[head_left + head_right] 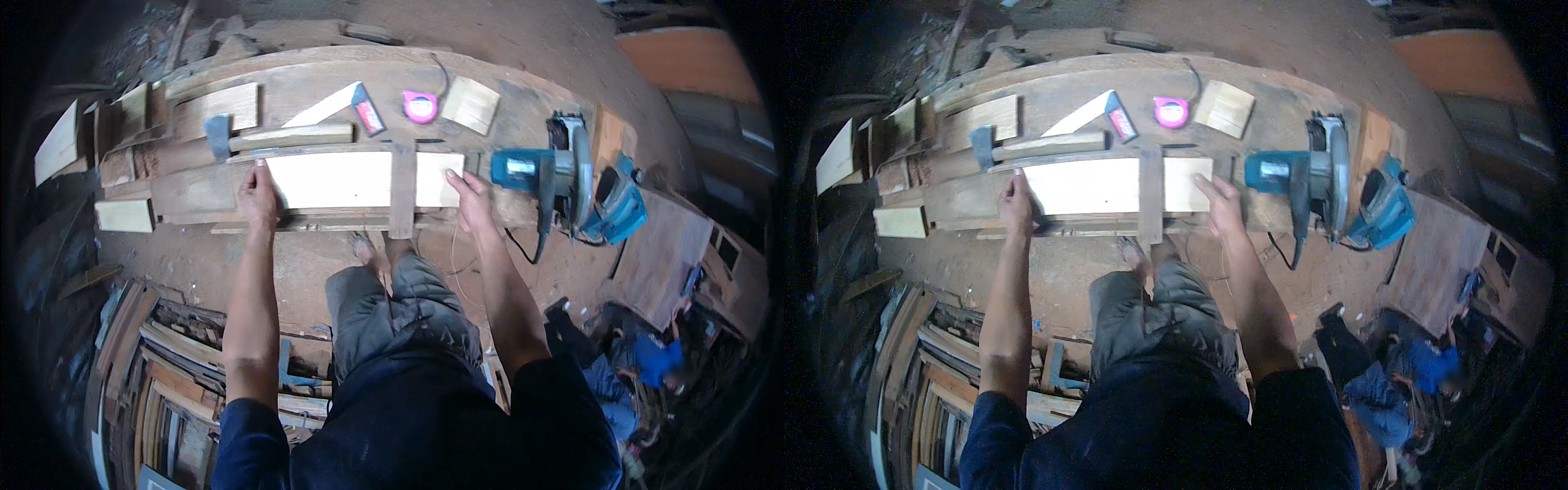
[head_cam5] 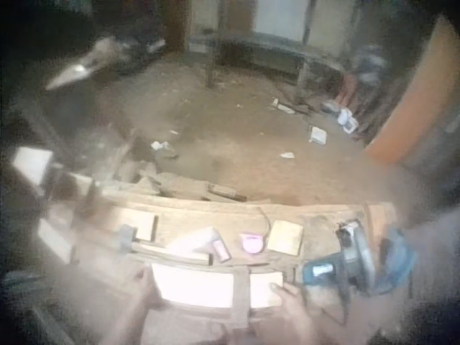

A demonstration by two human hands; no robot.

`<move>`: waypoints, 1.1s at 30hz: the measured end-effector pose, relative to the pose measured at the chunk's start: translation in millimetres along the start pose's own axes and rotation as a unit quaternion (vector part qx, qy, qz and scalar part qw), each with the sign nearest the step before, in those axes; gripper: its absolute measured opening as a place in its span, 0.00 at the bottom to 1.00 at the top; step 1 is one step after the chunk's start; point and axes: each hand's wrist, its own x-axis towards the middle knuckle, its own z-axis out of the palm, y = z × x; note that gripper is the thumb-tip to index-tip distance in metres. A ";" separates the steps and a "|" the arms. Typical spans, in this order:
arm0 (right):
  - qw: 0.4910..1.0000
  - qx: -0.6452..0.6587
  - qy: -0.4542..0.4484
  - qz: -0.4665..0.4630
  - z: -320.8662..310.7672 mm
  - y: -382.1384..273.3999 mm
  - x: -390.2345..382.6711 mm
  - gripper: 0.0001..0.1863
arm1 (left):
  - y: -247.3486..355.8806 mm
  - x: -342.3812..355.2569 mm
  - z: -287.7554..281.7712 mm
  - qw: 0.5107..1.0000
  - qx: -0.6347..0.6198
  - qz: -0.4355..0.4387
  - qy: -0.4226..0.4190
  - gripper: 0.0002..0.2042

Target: The person measures and marks wooden planks with a tape measure and pencil, then uses a circular saw to cut them into smaller pieces. The person handles the wood pieces, aligns them on a workbench, and operates the power tool to perform the cuts.

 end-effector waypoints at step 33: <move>0.955 -0.237 0.173 -0.051 15.5 -27.4 -13.0 0.39 | 0.2 -9.5 -11.0 0.973 0.144 0.179 0.028 0.26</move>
